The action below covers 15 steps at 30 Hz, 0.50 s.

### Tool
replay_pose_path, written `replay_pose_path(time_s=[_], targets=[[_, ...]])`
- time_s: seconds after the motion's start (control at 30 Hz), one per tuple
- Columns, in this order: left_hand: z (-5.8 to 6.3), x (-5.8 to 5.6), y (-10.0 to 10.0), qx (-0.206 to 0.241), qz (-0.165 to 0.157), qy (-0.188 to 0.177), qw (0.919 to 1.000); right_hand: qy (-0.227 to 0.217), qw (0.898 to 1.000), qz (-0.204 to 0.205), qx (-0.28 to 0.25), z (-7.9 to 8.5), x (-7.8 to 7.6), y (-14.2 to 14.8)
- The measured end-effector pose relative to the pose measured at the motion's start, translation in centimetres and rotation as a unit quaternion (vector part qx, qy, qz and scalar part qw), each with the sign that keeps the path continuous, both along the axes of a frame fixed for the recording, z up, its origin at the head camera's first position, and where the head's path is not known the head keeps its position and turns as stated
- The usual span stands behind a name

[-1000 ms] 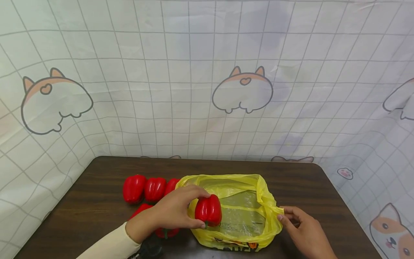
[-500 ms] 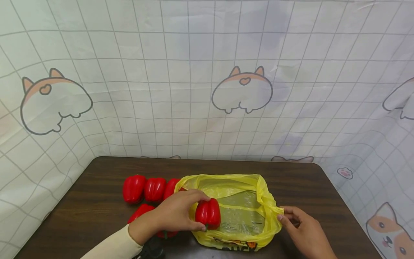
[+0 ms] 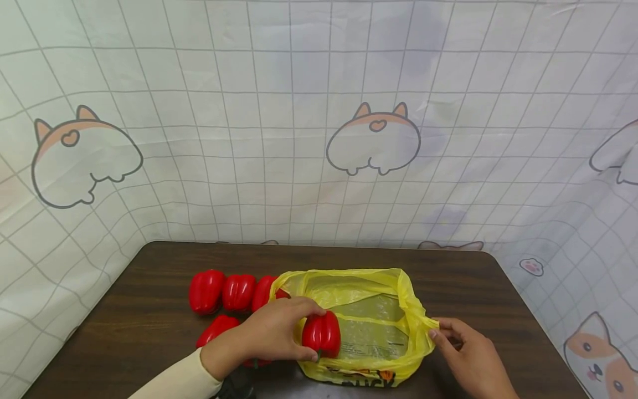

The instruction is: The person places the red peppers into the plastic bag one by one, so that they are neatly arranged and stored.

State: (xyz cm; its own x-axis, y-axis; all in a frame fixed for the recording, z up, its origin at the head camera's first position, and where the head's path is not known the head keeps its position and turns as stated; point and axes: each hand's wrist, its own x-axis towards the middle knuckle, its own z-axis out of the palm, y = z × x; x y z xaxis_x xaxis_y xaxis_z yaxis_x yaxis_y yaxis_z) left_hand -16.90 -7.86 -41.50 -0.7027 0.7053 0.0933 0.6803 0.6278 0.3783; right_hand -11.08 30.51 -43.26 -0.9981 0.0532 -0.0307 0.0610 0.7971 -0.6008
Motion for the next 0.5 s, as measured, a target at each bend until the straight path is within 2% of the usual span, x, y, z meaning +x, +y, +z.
replay_pose_path(time_s=[0.23,0.5], targets=[[-0.02,0.14,0.03,-0.012,-0.014,0.003,0.9998,0.004,1.0,-0.003,-0.007,-0.05,0.07,-0.1],[0.5,0.47,-0.13,0.017,-0.031,0.026,0.9991,0.004,1.0,-0.004,-0.01,-0.09,0.05,-0.29]])
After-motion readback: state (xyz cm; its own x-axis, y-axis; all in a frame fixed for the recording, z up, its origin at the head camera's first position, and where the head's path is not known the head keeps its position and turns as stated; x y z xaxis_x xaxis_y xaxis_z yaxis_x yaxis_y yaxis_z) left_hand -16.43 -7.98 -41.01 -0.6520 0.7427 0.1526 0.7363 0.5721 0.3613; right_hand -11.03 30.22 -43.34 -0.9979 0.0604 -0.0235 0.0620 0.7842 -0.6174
